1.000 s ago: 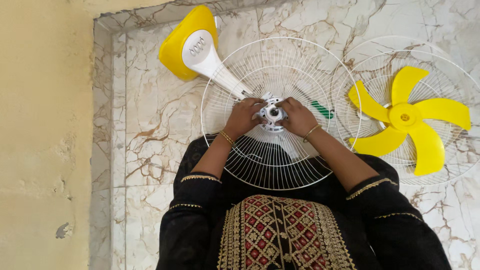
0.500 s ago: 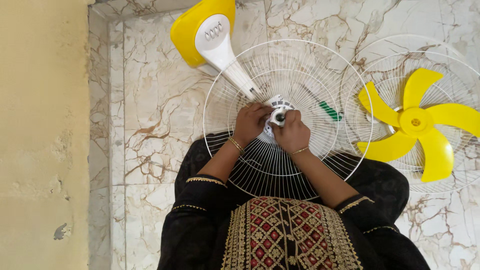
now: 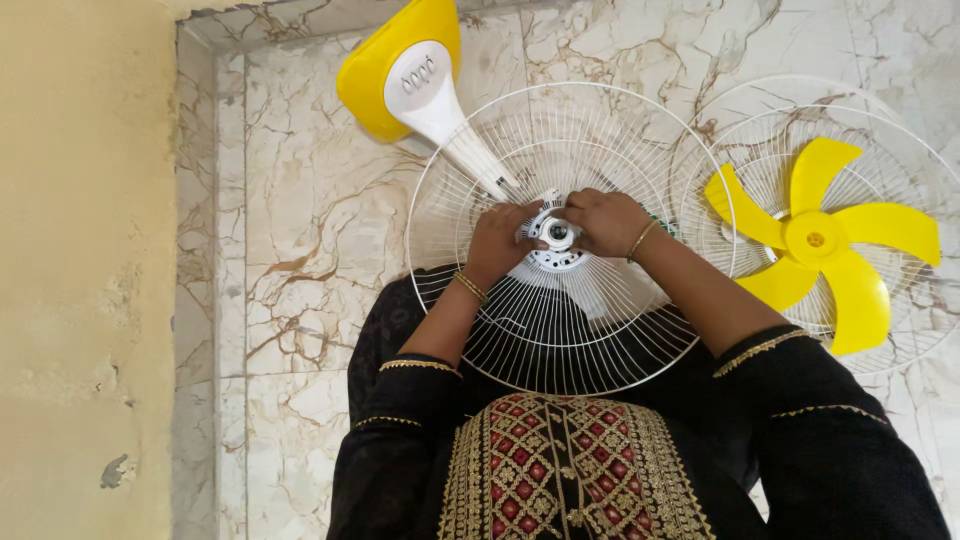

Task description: The person disassembles a yellow and white electric fan by removing the front grille and motor housing using a screwdriver. They then reassemble the fan by reattaching the motor housing and front grille.

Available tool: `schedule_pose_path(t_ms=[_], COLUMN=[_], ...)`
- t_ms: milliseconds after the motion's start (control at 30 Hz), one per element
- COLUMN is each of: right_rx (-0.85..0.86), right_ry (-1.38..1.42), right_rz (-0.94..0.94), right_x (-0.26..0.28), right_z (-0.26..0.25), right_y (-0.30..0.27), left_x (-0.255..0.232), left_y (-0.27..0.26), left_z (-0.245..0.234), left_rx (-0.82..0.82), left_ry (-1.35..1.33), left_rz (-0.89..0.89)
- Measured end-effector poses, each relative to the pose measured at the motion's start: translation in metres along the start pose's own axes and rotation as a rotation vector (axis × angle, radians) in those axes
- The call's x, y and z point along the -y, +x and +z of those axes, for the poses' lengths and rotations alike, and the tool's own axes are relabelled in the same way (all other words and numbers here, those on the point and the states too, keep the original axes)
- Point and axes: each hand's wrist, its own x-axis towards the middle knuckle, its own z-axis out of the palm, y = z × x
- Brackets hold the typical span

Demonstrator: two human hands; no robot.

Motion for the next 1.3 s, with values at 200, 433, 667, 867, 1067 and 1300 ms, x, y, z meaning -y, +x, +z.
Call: schedule_pose_path(t_ms=[200,433,667,867,1067,1300], right_rx=[-0.319,-0.372,-0.133,-0.071,-0.271,-0.308], right_ry=[0.083,-0.001,0.025,0.036,0.216,0.236], right_rz=[0.121,0.702,0.257,0.064,0.375,0.719], right_x=[0.018,0.088,0.036,0.016,0.046,0.071], right_z=[0.025,0.062,0.016,0.016,0.035,0.046], right_y=[-0.012,0.002,0.006,0.012,-0.003,0.014], left_x=[0.009,0.014,0.02,0.012,0.001,0.001], left_y=[-0.015,-0.025,-0.03,-0.021,-0.031,-0.031], left_z=[0.011,0.025,0.016,0.028,0.042,0.048], left_rx=[-0.136,-0.077,0.264,0.506,0.405,0.365], left_ry=[-0.016,-0.027,0.159,0.381,0.313,0.316], left_rz=[0.046,0.063,-0.03,-0.22,-0.293,-0.323])
